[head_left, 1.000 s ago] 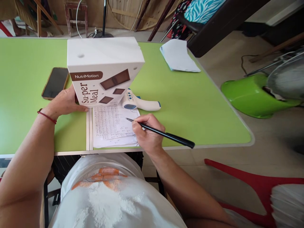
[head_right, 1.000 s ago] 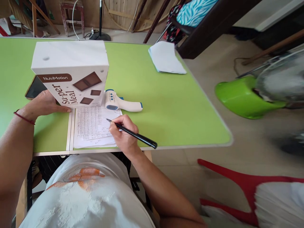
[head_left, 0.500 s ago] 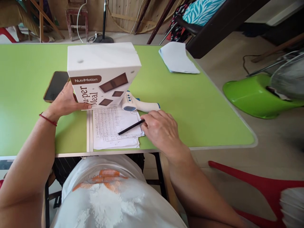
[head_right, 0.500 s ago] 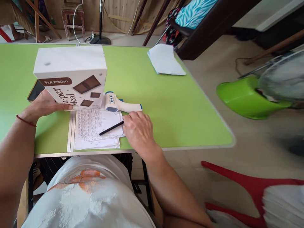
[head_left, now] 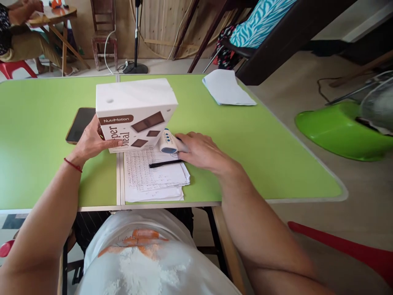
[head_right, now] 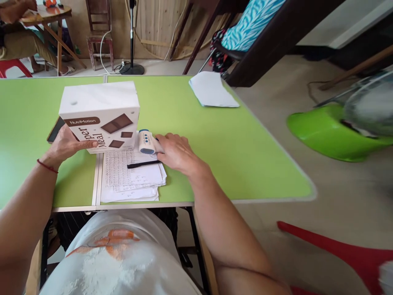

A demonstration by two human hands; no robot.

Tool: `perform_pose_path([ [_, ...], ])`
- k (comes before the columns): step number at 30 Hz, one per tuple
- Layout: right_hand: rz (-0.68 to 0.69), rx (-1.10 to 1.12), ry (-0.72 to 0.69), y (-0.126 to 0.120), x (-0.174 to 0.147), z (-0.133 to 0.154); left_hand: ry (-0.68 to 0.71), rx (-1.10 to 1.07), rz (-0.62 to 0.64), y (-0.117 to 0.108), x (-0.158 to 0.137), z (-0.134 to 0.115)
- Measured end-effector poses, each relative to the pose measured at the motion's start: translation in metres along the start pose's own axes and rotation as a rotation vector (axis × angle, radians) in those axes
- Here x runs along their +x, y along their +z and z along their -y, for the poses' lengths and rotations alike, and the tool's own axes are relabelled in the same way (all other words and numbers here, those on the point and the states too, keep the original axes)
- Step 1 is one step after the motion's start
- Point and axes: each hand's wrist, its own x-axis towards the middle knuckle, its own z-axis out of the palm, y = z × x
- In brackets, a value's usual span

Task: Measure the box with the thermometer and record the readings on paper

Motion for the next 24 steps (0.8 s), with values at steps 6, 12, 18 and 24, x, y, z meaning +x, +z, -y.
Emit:
perform_pose_path([
  [6, -0.532, 0.455, 0.162, -0.007, -0.012, 0.008, -0.091, -0.040, -0.032, -0.001, -0.005, -0.005],
  [12, -0.537, 1.501, -0.038, -0.020, -0.038, 0.077, -0.190, -0.121, 0.071, -0.003, -0.009, -0.011],
  [18, -0.194, 1.833, -0.048, -0.010, -0.038, 0.120, -0.211, -0.090, 0.096, -0.003, -0.010, -0.019],
  [24, -0.160, 1.845, -0.020, -0.004, -0.030, 0.123, -0.212, -0.087, 0.117, -0.003, -0.010, -0.024],
])
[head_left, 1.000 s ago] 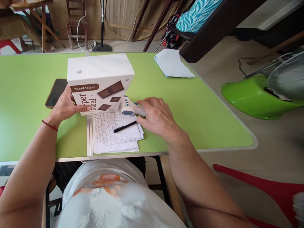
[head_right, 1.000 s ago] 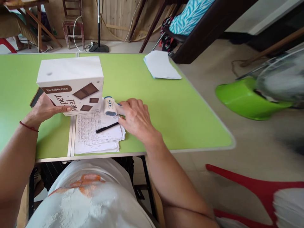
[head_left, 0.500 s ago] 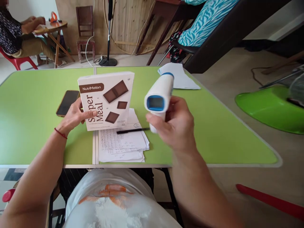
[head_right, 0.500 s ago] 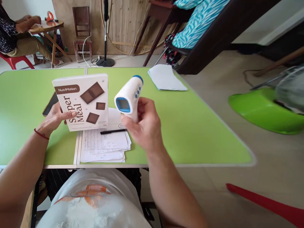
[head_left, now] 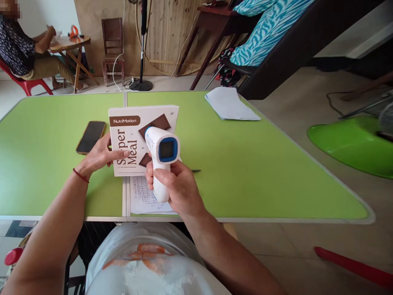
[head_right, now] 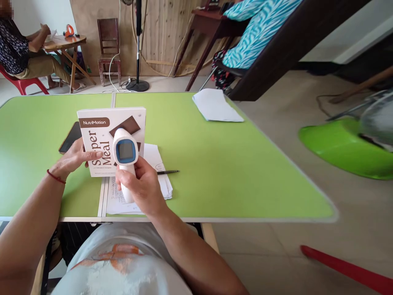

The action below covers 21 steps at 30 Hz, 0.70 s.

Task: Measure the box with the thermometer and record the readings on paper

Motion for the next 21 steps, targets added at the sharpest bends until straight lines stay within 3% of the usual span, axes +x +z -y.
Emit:
perform_pose_path([
  [21, -0.001, 0.015, 0.040, 0.0005, 0.0036, -0.0053, -0.006, -0.004, 0.029, -0.0011, -0.0008, -0.0008],
])
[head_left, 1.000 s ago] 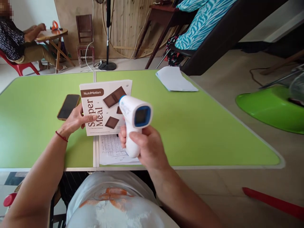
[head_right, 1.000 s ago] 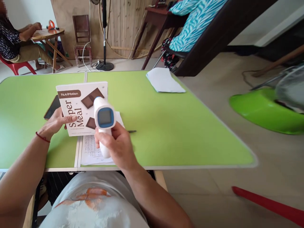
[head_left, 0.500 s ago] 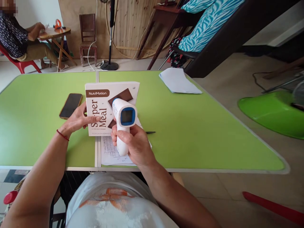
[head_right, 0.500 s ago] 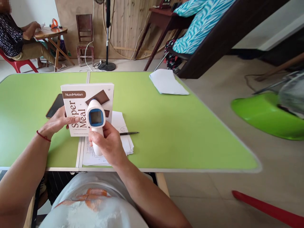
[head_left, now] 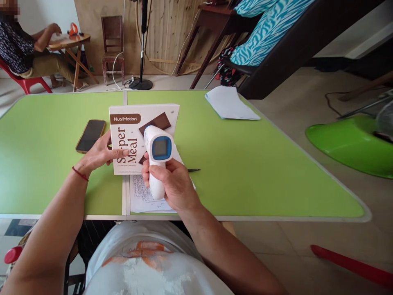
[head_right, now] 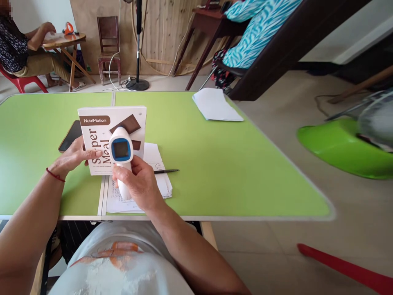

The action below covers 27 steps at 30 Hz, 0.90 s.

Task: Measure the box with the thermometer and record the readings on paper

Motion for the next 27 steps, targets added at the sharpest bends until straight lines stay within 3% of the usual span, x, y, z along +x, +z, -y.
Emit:
perform_pose_path([
  [27, -0.010, 0.021, 0.022, 0.0032, -0.0006, -0.0034, 0.034, -0.023, 0.032, -0.0022, 0.0032, 0.0074],
])
